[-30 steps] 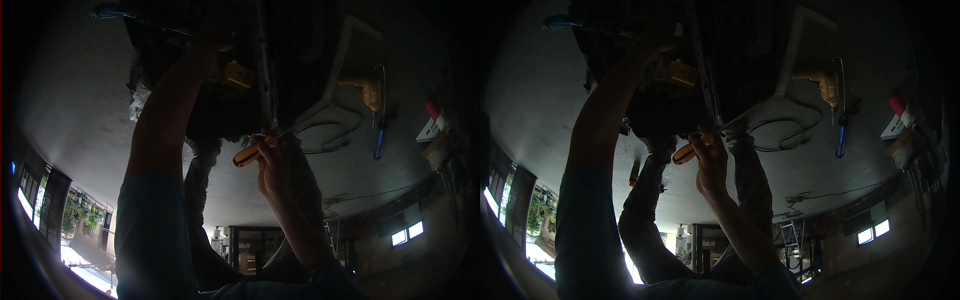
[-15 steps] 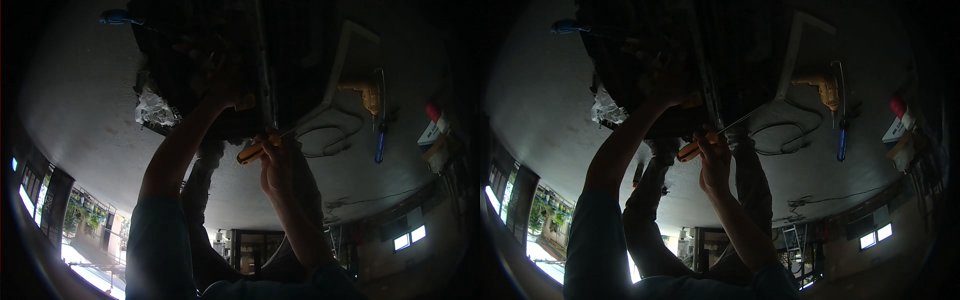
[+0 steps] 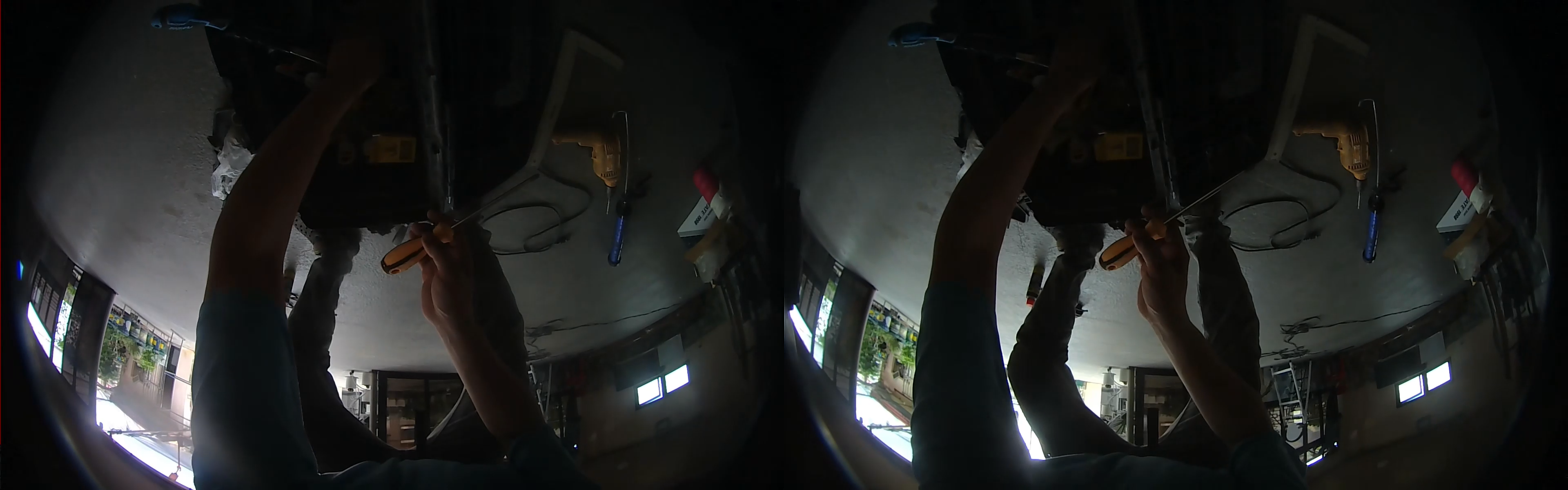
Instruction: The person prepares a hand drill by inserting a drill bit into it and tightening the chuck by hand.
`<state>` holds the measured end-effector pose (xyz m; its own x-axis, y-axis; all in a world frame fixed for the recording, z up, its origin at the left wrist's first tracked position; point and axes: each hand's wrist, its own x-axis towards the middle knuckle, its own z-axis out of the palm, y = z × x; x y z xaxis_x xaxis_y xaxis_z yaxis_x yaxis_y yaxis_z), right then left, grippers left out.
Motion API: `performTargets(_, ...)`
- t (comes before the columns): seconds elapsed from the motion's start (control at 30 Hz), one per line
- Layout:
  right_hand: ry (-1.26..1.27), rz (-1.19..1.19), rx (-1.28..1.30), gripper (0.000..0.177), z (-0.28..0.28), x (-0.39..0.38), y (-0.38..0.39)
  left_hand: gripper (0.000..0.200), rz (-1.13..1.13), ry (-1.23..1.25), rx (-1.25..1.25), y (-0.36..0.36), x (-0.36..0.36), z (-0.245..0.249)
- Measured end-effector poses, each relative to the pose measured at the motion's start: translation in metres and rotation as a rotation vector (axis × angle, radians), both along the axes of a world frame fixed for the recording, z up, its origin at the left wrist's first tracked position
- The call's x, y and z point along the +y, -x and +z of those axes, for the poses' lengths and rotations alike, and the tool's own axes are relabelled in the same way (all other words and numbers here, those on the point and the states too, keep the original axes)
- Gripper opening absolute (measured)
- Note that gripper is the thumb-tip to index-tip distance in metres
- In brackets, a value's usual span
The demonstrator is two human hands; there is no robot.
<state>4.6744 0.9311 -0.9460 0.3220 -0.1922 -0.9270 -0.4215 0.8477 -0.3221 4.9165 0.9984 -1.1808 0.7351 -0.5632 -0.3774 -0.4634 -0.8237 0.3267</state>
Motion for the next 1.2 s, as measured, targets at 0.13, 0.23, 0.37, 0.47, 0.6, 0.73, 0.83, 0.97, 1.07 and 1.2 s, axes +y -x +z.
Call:
performTargets(0.13, 0.013, 0.029, -0.004, 0.036, -0.004, 0.002, 0.002, 0.042, -0.154, 0.043, -0.139, 0.007, 0.0, -0.02)
performTargets(0.23, 0.011, 0.015, -0.014, 0.036, -0.003, 0.003, 0.002, 0.029, -0.145, 0.063, -0.312, 0.036, 0.007, -0.015)
performTargets(0.37, 0.007, 0.028, -0.005, 0.037, -0.004, 0.001, -0.001, 0.03, -0.125, 0.058, -0.191, 0.031, 0.007, -0.011)
performTargets(0.47, 0.006, 0.011, -0.015, 0.036, -0.004, 0.0, -0.002, 0.036, -0.152, -0.037, 0.045, 0.029, 0.014, -0.004)
performTargets(0.6, -0.021, 0.002, -0.02, 0.037, -0.003, -0.001, -0.005, 0.027, -0.14, 0.062, 0.121, 0.057, 0.041, -0.007)
performTargets(0.73, -0.017, 0.012, 0.011, 0.04, -0.001, -0.001, -0.006, 0.025, -0.072, 0.0, 0.252, 0.062, 0.047, -0.002)
performTargets(0.83, -0.027, 0.013, 0.013, 0.041, 0.0, -0.002, -0.007, 0.029, -0.087, -0.051, 0.342, 0.048, 0.034, 0.026)
performTargets(0.97, -0.032, 0.021, 0.002, 0.041, 0.001, -0.003, -0.008, 0.029, -0.068, -0.123, 0.183, 0.024, 0.009, 0.034)
performTargets(1.07, -0.014, 0.02, -0.003, 0.04, 0.001, -0.001, -0.008, 0.035, -0.049, 0.149, -0.253, 0.002, 0.0, -0.008)
performTargets(1.2, -0.036, -0.013, 0.002, 0.034, 0.001, 0.0, -0.007, 0.054, 0.075, -0.059, -0.089, 0.002, -0.021, -0.02)
